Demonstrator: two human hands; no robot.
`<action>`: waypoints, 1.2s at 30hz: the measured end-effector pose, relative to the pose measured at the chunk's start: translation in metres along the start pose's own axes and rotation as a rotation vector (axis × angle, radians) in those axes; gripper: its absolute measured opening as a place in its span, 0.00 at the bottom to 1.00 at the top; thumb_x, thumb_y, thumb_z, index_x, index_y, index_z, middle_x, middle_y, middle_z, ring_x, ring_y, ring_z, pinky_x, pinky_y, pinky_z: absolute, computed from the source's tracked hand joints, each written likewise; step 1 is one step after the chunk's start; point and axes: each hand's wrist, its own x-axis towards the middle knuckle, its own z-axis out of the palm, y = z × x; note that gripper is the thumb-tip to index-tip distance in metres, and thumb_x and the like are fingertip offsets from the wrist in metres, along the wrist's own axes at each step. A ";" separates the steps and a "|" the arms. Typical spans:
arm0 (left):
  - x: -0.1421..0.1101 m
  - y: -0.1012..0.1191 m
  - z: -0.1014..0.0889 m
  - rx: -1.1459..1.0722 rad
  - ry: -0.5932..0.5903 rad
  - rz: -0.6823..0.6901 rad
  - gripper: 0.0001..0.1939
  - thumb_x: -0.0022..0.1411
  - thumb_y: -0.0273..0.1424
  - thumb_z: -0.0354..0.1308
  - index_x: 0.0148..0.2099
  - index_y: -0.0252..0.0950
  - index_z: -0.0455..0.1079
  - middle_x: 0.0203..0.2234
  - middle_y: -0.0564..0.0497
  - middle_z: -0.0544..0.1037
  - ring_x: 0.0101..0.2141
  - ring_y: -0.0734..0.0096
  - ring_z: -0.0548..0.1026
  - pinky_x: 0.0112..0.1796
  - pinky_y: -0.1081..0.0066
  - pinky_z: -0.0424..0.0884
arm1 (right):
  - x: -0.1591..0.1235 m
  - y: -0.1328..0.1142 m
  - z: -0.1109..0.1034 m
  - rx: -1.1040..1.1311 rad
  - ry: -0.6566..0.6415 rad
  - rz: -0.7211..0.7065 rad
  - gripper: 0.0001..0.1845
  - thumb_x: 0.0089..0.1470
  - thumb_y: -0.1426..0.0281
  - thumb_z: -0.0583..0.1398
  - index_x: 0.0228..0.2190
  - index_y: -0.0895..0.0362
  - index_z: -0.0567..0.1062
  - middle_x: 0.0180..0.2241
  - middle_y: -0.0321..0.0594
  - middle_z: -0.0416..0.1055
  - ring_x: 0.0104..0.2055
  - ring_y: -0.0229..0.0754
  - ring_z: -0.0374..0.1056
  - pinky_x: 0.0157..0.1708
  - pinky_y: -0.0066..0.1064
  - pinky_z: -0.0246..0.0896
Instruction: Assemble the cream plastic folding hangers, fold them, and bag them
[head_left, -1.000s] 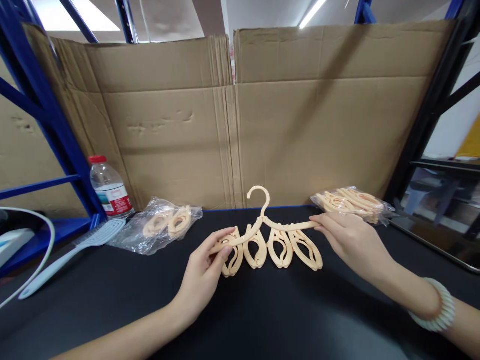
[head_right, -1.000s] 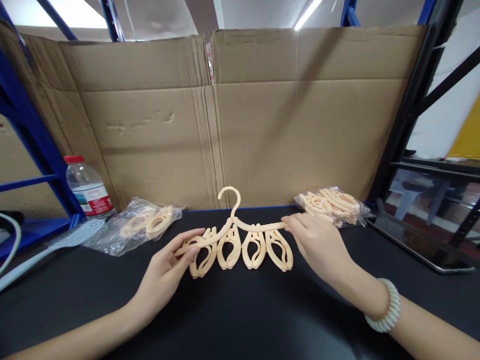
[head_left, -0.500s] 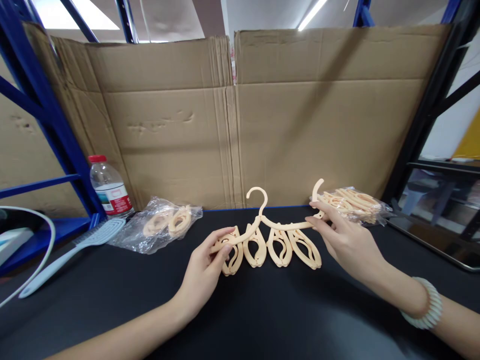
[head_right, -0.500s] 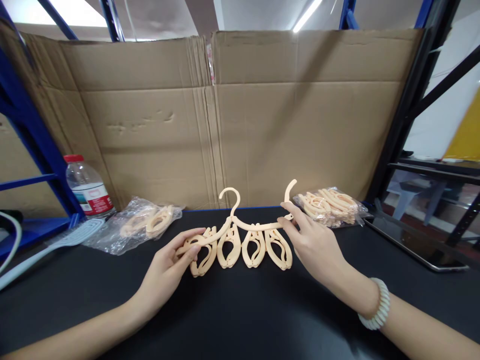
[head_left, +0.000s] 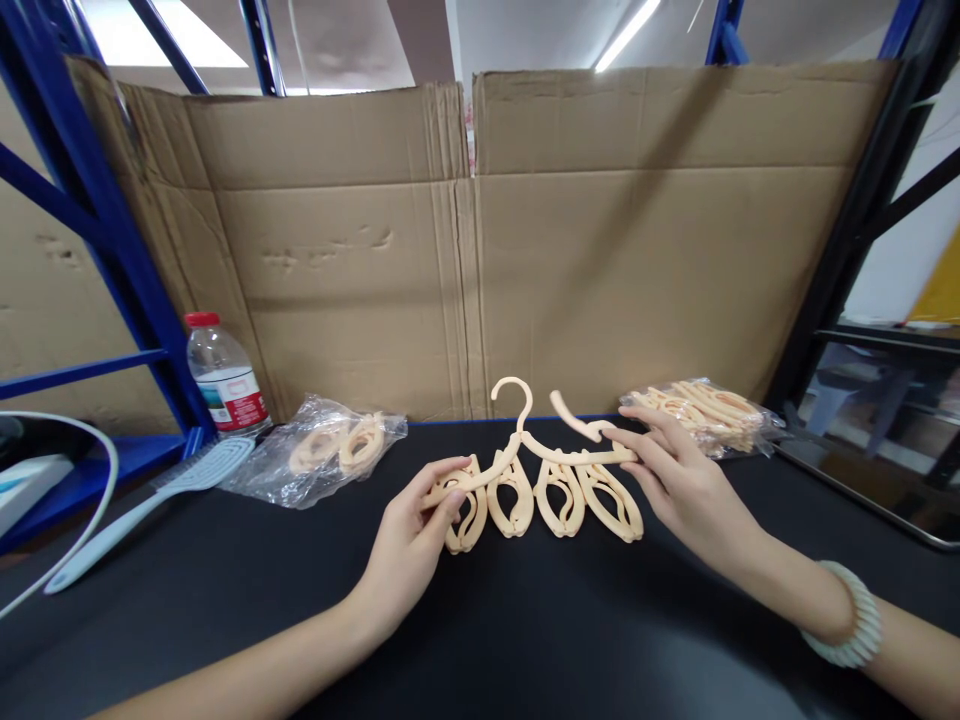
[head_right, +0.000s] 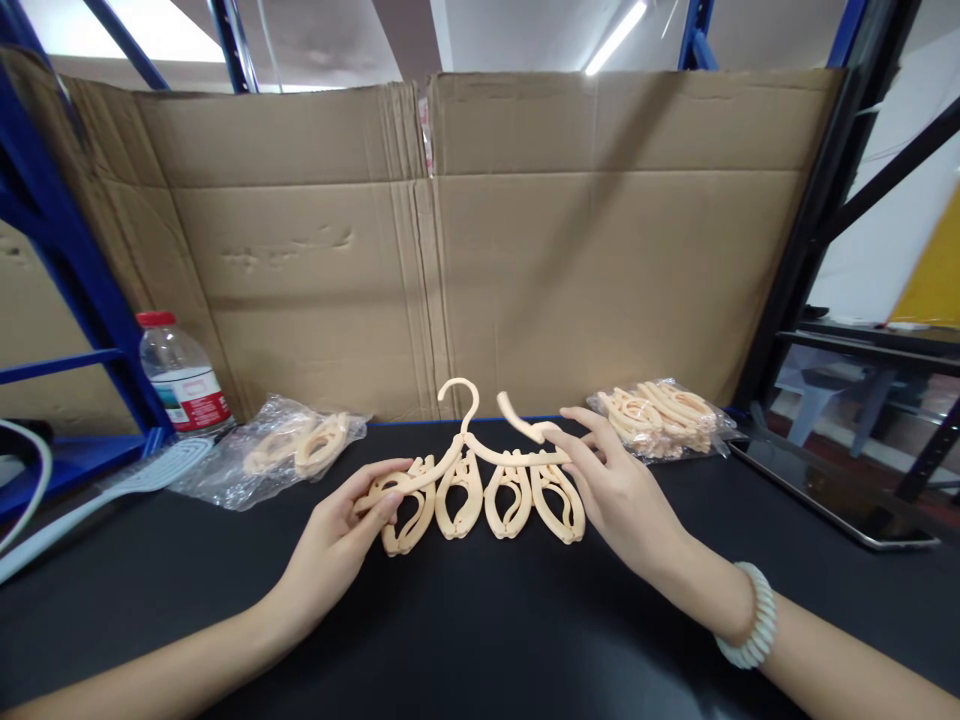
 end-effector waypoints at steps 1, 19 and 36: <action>0.000 0.000 0.000 0.005 0.000 0.004 0.21 0.59 0.41 0.56 0.52 0.37 0.68 0.27 0.52 0.72 0.21 0.74 0.66 0.23 0.75 0.66 | 0.001 0.000 0.000 0.011 0.007 0.007 0.19 0.61 0.76 0.50 0.52 0.53 0.66 0.56 0.50 0.58 0.50 0.48 0.67 0.48 0.43 0.68; 0.003 0.000 0.000 -0.144 0.084 -0.032 0.23 0.54 0.38 0.64 0.50 0.35 0.67 0.35 0.48 0.78 0.37 0.65 0.75 0.38 0.71 0.70 | 0.003 0.003 0.005 0.384 -0.094 0.293 0.12 0.60 0.69 0.51 0.44 0.54 0.70 0.43 0.43 0.73 0.43 0.45 0.70 0.43 0.40 0.68; 0.003 0.000 0.001 -0.410 0.112 -0.143 0.32 0.49 0.31 0.70 0.55 0.35 0.62 0.30 0.51 0.79 0.34 0.71 0.76 0.38 0.74 0.71 | 0.004 -0.001 0.002 0.679 -0.134 0.440 0.14 0.60 0.64 0.53 0.44 0.53 0.71 0.39 0.41 0.69 0.38 0.42 0.67 0.40 0.35 0.65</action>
